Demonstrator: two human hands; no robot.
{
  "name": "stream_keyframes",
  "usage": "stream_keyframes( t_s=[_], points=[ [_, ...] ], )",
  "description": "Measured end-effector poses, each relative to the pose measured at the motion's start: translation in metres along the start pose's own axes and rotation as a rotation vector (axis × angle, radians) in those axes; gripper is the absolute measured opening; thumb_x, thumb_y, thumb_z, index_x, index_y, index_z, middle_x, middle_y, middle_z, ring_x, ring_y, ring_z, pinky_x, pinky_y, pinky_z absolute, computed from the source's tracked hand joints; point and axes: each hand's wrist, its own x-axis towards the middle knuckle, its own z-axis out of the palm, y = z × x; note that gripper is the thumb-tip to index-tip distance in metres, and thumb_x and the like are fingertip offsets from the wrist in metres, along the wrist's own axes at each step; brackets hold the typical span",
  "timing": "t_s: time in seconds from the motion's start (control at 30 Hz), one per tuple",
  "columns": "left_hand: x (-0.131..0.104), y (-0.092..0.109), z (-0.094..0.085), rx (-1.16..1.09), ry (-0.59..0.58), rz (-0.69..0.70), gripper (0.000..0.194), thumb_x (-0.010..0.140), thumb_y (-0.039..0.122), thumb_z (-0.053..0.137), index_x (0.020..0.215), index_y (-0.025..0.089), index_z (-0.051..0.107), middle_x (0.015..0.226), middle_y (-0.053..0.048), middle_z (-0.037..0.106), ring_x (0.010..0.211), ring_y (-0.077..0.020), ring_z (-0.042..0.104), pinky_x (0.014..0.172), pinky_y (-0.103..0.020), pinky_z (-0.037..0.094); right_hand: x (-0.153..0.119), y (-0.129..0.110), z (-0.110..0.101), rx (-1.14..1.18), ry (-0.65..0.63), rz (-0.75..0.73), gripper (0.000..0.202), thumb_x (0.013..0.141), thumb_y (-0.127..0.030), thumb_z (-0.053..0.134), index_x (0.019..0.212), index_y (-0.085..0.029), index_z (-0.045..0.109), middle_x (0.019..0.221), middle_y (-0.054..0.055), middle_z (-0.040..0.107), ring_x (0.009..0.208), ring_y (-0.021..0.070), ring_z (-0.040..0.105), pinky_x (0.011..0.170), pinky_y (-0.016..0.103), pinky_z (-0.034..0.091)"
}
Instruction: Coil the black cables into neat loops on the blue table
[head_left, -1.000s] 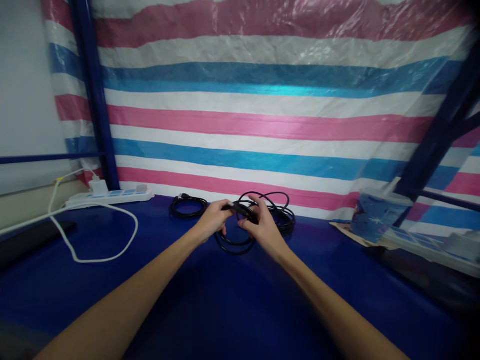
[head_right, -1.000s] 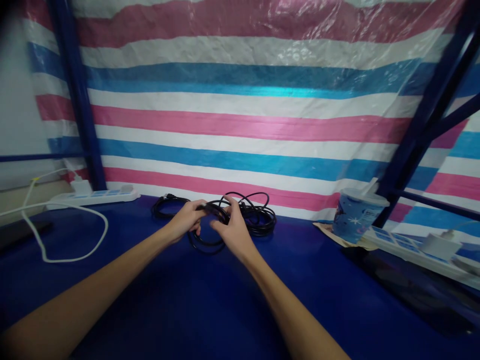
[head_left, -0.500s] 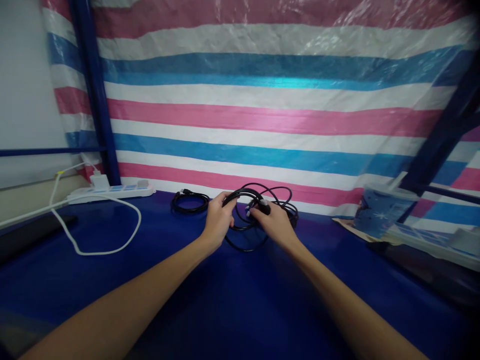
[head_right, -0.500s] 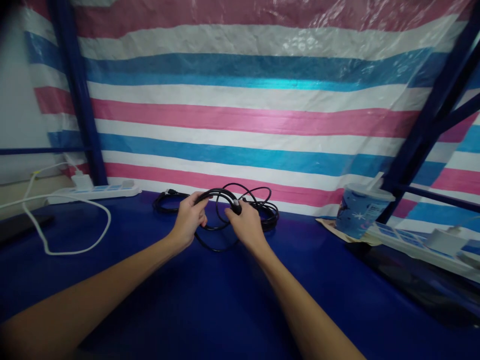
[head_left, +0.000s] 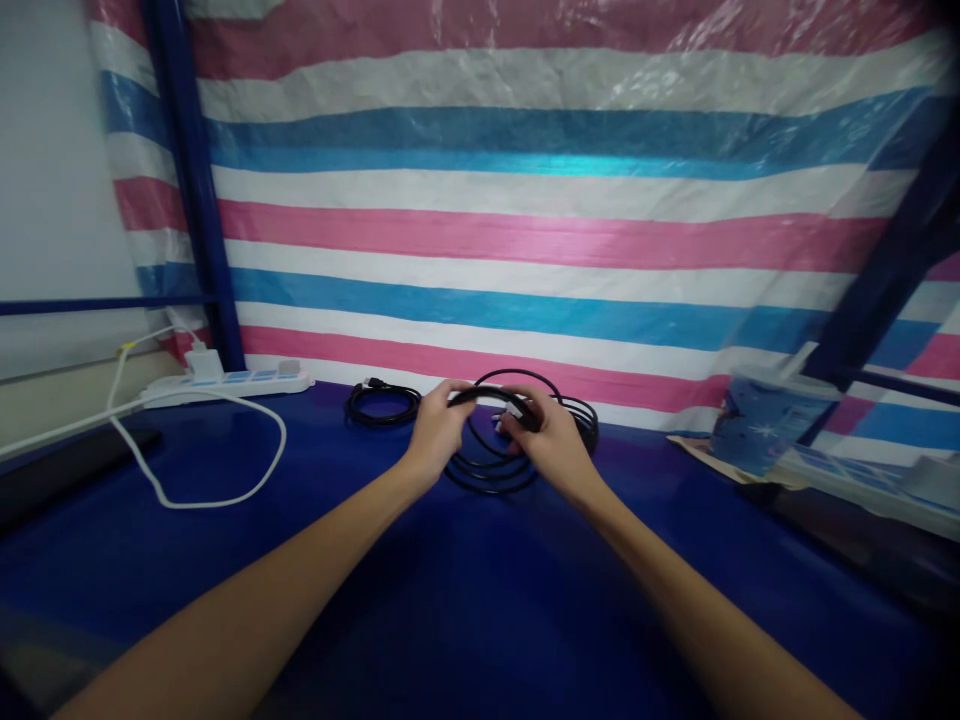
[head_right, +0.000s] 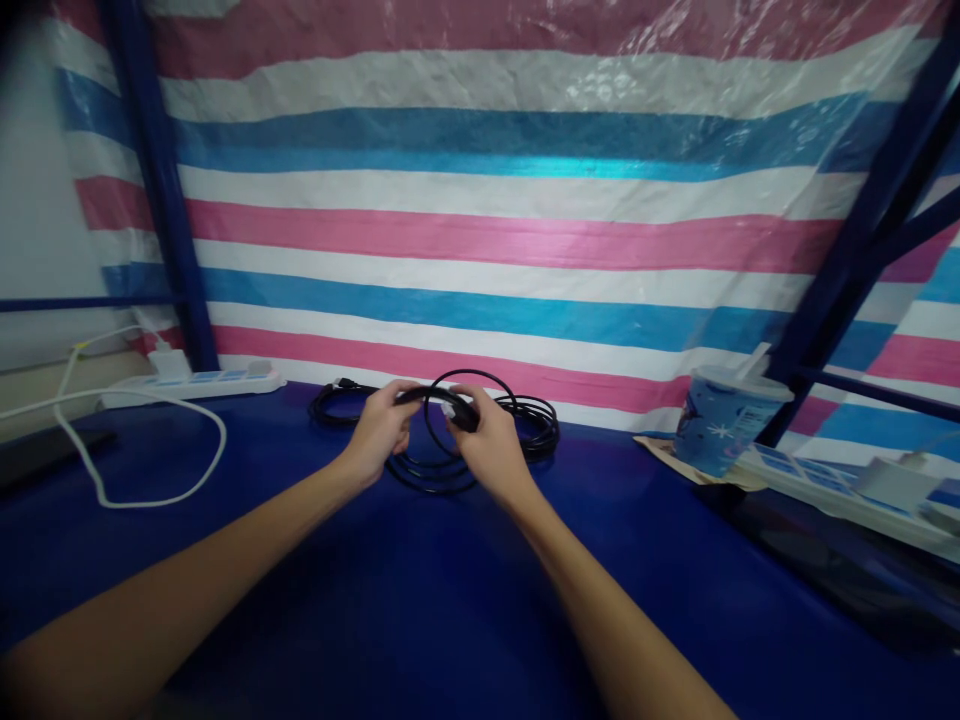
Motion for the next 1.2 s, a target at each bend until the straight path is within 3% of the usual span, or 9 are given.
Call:
stream_keyframes(
  t_s=[0.2,0.4,0.53,0.67,0.73,0.8,0.93,1.07,1.2],
  points=[
    [0.007,-0.008,-0.007,-0.176,0.097,-0.025,0.011,0.084,0.028,0.05,0.083,0.017,0.05,0.042,0.013,0.019,0.032,-0.0041,0.017,0.036,-0.019,0.024,0.0,0.01,0.006,0.298,-0.061,0.245,0.027,0.068,-0.034,0.067,0.086,-0.014,0.061,0.077,0.006,0.065,0.074,0.0189,0.062,0.068,0.032,0.047],
    [0.002,0.001,-0.007,-0.108,-0.327,-0.065,0.015,0.082,0.029,0.054,0.078,0.016,0.057,0.039,0.012,0.023,0.031,-0.0039,0.022,0.045,-0.022,0.039,-0.001,0.013,0.008,0.378,-0.041,0.269,0.028,0.068,-0.036,0.064,0.086,-0.016,0.054,0.065,0.001,0.061,0.062,0.0151,0.062,0.069,0.032,0.049],
    [0.001,0.002,-0.007,0.087,-0.481,-0.075,0.021,0.081,0.033,0.054,0.073,0.015,0.06,0.039,0.007,0.037,0.036,-0.008,0.041,0.057,-0.028,0.046,0.001,0.011,0.003,0.305,0.057,0.26,0.027,0.075,-0.039,0.056,0.092,-0.018,0.054,0.044,-0.011,0.036,0.03,0.0059,0.034,0.043,0.026,0.041],
    [0.004,-0.004,-0.009,0.511,-0.26,0.104,0.022,0.078,0.035,0.055,0.07,0.016,0.063,0.049,-0.001,0.052,0.053,-0.0153,0.054,0.059,-0.028,0.039,0.003,0.013,-0.003,0.136,0.11,0.246,0.014,0.072,-0.031,0.06,0.074,-0.018,0.056,0.044,-0.007,0.042,0.027,0.0073,0.036,0.031,0.023,0.027],
    [0.005,-0.007,-0.01,0.624,-0.071,0.205,0.023,0.075,0.037,0.06,0.085,0.018,0.065,0.069,-0.005,0.061,0.072,-0.0203,0.058,0.066,-0.03,0.038,0.003,0.014,-0.003,0.086,0.136,0.247,0.016,0.071,-0.031,0.061,0.064,-0.018,0.053,0.041,-0.006,0.042,0.028,0.0089,0.038,0.031,0.023,0.027],
    [0.007,-0.01,-0.012,0.605,0.073,0.256,0.048,0.067,0.041,0.068,0.11,0.021,0.059,0.098,-0.009,0.062,0.096,-0.0263,0.055,0.076,-0.033,0.038,0.003,0.015,-0.001,0.087,0.165,0.252,0.024,0.074,-0.036,0.059,0.061,-0.019,0.048,0.039,-0.007,0.037,0.028,0.0084,0.036,0.033,0.024,0.032],
    [0.007,-0.011,-0.013,0.37,0.112,0.033,0.081,0.057,0.053,0.075,0.125,0.02,0.045,0.122,-0.016,0.051,0.109,-0.0303,0.049,0.077,-0.034,0.04,0.002,0.015,0.004,0.154,0.198,0.238,0.035,0.079,-0.052,0.05,0.064,-0.021,0.041,0.041,-0.01,0.027,0.03,0.0071,0.032,0.041,0.027,0.042],
    [0.002,-0.003,-0.009,0.158,-0.086,-0.259,0.039,0.068,0.039,0.071,0.093,0.012,0.057,0.091,-0.013,0.062,0.079,-0.0192,0.059,0.062,-0.027,0.042,0.0,0.02,0.008,0.118,0.174,0.216,0.036,0.081,-0.052,0.044,0.065,-0.021,0.041,0.042,-0.009,0.029,0.032,0.0085,0.035,0.045,0.029,0.043],
    [-0.011,0.014,-0.002,0.016,-0.322,-0.139,0.012,0.079,0.021,0.058,0.071,0.014,0.056,0.051,0.002,0.049,0.049,-0.009,0.052,0.058,-0.025,0.043,-0.002,0.023,0.009,-0.042,0.179,0.156,0.018,0.077,-0.034,0.052,0.085,-0.018,0.053,0.057,-0.002,0.052,0.049,0.0137,0.05,0.054,0.029,0.04]
  ],
)
